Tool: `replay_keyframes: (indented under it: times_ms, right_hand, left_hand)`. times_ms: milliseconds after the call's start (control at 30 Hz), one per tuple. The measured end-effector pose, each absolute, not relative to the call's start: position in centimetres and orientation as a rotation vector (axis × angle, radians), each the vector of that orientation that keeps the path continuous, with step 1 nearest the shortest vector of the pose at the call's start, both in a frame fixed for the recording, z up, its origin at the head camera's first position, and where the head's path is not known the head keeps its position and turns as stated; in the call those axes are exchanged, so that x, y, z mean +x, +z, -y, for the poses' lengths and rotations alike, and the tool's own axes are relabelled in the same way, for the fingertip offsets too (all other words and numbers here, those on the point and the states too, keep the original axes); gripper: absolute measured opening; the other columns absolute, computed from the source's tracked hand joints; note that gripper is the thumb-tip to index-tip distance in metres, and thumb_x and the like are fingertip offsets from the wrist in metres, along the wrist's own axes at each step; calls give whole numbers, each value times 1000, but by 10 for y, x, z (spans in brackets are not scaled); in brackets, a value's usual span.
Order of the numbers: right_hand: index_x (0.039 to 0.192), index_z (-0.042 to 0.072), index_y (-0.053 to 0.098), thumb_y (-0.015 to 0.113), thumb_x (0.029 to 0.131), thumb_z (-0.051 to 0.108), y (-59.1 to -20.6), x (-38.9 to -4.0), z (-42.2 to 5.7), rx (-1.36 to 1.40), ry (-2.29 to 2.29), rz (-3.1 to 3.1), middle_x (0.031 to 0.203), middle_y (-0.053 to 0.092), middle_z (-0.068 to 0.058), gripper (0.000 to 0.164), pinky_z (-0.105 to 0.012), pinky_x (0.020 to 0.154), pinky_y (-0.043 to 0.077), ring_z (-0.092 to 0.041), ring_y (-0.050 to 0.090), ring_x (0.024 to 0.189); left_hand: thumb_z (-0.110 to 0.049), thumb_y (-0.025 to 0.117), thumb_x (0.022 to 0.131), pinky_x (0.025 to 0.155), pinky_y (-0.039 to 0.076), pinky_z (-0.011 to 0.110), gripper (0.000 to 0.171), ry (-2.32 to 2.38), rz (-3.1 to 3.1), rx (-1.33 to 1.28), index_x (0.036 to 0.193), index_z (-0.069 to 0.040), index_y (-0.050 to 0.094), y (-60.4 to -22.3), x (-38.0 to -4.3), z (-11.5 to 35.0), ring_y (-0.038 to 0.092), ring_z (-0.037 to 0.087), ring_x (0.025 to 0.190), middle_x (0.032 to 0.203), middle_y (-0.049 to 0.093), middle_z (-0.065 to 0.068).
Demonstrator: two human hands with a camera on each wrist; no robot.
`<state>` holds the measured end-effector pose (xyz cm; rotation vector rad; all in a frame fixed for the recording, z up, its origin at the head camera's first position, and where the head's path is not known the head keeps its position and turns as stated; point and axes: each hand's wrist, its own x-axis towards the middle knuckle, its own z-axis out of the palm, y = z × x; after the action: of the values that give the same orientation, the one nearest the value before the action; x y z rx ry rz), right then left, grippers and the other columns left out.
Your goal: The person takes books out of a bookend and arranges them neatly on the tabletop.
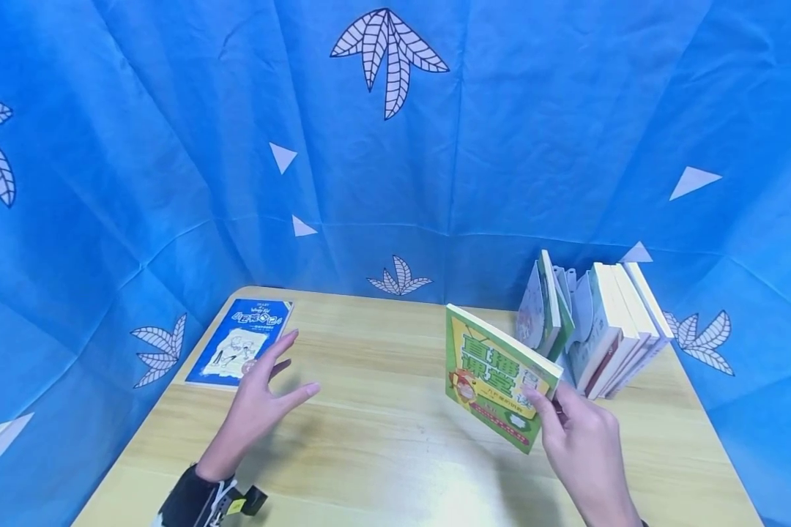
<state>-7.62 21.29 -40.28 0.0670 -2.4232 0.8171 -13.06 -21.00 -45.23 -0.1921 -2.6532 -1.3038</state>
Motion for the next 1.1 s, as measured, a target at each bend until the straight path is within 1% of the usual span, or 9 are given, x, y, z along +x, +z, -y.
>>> replay_keyframes:
  times_ms: [67, 167, 333, 400, 500, 600, 700, 833, 1100]
  right_hand:
    - [89, 1, 74, 82, 85, 1, -404, -76, -212, 80, 837, 2422, 59, 64, -6, 9, -16, 40, 28, 8, 35, 52]
    - [83, 2, 72, 82, 83, -1, -407, -76, -210, 122, 841, 2404, 60, 65, -6, 11, -15, 40, 28, 9, 35, 53]
    - [69, 10, 59, 84, 79, 0, -411, -78, -208, 211, 796, 2358, 55, 36, 11, 29, -16, 42, 22, 6, 25, 53]
    - [68, 11, 57, 85, 79, 0, -412, -78, -207, 241, 791, 2347, 56, 34, 13, 31, -15, 42, 21, 6, 24, 54]
    - [71, 10, 61, 85, 79, 1, -412, -79, -205, 267, 794, 2352, 56, 40, 12, 27, -15, 43, 23, 6, 26, 54]
    - [83, 7, 70, 85, 79, 0, -412, -78, -203, 284, 804, 2360, 57, 52, 7, 17, -14, 44, 28, 7, 32, 55]
    - [88, 5, 73, 85, 78, -1, -412, -78, -202, 297, 817, 2360, 61, 61, 3, 17, -13, 45, 32, 8, 37, 56]
    - [89, 5, 74, 85, 75, -3, -412, -80, -201, 319, 823, 2355, 64, 66, 1, 19, -11, 48, 39, 9, 42, 58]
    - [91, 6, 75, 85, 74, -5, -411, -81, -196, 350, 855, 2354, 60, 57, 7, 22, -11, 47, 36, 7, 38, 56]
  left_hand:
    - [-34, 87, 85, 115, 47, 55, 93, -1309, 2648, -200, 161, -20, 36, -452, -130, 208, 40, 37, 152, 168, 37, 11]
    - [-31, 88, 84, 115, 48, 56, 93, -1332, 2643, -206, 161, -21, 36, -452, -129, 206, 41, 37, 152, 168, 37, 10]
    - [-31, 88, 84, 115, 47, 56, 94, -1358, 2661, -198, 161, -21, 36, -453, -127, 201, 42, 38, 151, 168, 36, 9]
    - [-31, 88, 84, 115, 47, 56, 94, -1364, 2670, -196, 161, -20, 36, -453, -126, 199, 42, 38, 151, 168, 36, 10]
    - [-31, 88, 83, 115, 47, 55, 94, -1373, 2674, -201, 161, -20, 36, -452, -126, 196, 42, 38, 151, 168, 36, 10]
    - [-29, 88, 83, 115, 48, 55, 93, -1381, 2670, -216, 161, -18, 37, -451, -125, 193, 42, 37, 151, 168, 37, 11]
    - [-32, 89, 83, 115, 48, 55, 94, -1386, 2666, -229, 160, -19, 38, -451, -125, 191, 42, 36, 151, 168, 38, 10]
    - [-39, 88, 83, 115, 48, 54, 95, -1403, 2667, -236, 161, -22, 37, -451, -125, 190, 43, 36, 151, 168, 37, 7]
    - [-33, 89, 82, 114, 48, 55, 93, -1442, 2648, -263, 160, -22, 39, -449, -125, 186, 48, 38, 147, 167, 39, 8]
